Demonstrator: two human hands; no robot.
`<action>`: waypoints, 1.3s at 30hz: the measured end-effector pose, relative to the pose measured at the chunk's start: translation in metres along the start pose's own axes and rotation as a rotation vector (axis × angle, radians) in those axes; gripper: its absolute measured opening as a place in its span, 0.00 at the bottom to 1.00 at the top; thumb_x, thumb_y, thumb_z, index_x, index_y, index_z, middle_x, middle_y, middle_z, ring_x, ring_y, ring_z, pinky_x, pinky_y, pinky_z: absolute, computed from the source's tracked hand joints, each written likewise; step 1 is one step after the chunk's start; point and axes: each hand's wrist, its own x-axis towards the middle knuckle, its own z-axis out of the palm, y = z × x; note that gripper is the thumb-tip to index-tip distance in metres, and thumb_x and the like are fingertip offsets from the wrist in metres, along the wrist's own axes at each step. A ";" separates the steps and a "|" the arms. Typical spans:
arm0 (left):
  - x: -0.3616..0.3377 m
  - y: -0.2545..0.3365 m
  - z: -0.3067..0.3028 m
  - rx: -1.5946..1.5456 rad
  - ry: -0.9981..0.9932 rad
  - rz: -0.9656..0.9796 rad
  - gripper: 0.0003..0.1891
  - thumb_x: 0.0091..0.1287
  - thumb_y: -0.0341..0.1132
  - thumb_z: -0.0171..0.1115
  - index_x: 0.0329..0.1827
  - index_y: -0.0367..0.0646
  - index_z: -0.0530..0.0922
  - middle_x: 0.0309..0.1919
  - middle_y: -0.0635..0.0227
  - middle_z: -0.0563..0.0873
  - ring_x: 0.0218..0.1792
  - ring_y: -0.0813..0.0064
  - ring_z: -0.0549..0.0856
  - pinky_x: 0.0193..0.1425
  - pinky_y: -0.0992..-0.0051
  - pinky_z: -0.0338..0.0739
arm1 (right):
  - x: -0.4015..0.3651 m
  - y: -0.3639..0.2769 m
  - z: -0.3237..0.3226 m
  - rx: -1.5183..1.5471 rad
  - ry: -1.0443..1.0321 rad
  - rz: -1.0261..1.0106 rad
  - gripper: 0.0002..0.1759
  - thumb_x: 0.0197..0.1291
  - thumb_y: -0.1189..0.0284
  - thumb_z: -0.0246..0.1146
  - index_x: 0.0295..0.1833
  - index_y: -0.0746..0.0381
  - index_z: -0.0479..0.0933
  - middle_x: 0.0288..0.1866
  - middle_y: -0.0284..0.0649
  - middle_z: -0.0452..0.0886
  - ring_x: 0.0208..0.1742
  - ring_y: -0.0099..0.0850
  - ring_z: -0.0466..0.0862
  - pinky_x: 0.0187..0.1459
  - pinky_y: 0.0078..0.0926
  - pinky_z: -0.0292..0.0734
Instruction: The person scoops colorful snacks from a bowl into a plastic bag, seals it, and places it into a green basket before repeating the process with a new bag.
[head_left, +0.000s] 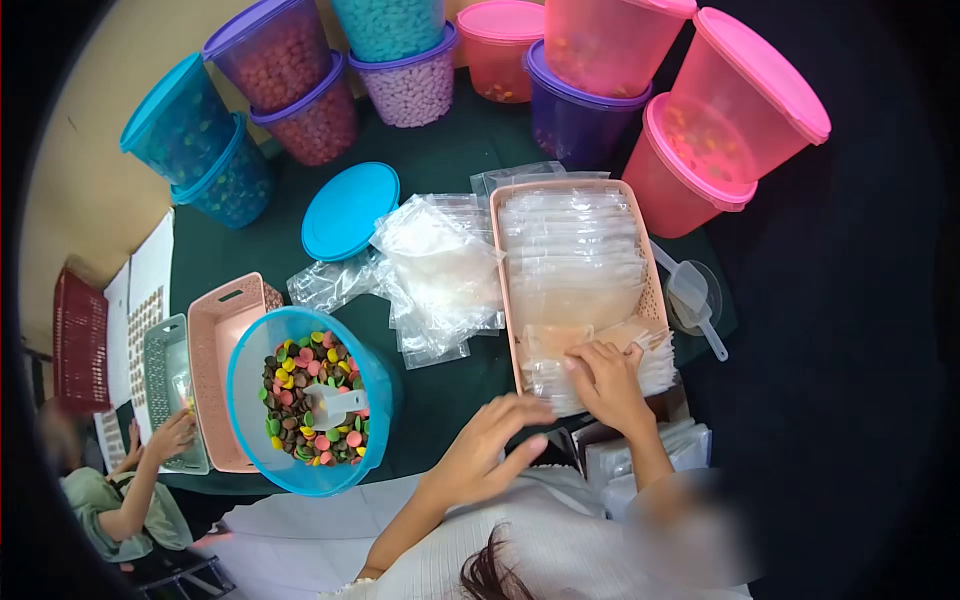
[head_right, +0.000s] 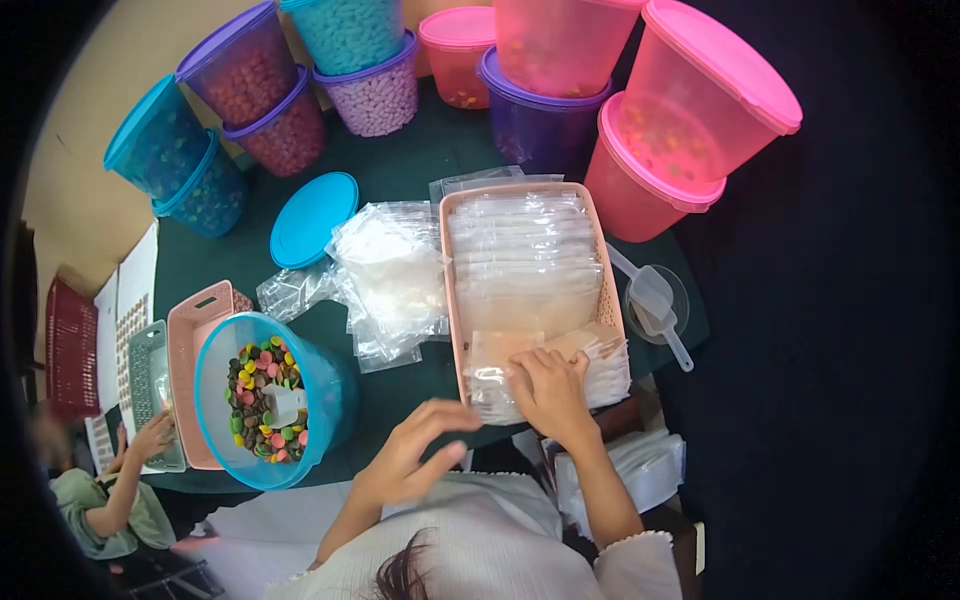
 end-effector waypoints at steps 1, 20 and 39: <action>0.016 -0.007 0.008 0.043 0.030 -0.030 0.12 0.60 0.29 0.52 0.46 0.33 0.73 0.46 0.54 0.76 0.49 0.60 0.74 0.54 0.69 0.67 | 0.006 0.006 -0.006 0.027 -0.002 0.001 0.10 0.56 0.66 0.53 0.38 0.60 0.73 0.35 0.38 0.77 0.39 0.35 0.75 0.46 0.40 0.52; 0.094 -0.047 0.038 0.356 -0.233 -0.279 0.18 0.62 0.44 0.49 0.44 0.37 0.74 0.42 0.56 0.78 0.43 0.57 0.77 0.51 0.65 0.67 | 0.115 0.074 -0.027 -0.034 -0.339 -0.348 0.25 0.32 0.70 0.70 0.38 0.60 0.67 0.38 0.39 0.68 0.45 0.37 0.68 0.44 0.34 0.63; 0.109 -0.086 0.042 0.427 -0.356 -0.437 0.19 0.62 0.45 0.45 0.39 0.38 0.78 0.28 0.54 0.82 0.30 0.55 0.81 0.40 0.62 0.74 | 0.126 0.079 0.009 -0.581 -0.153 -0.700 0.27 0.44 0.70 0.56 0.55 0.59 0.65 0.57 0.41 0.65 0.55 0.35 0.66 0.53 0.39 0.59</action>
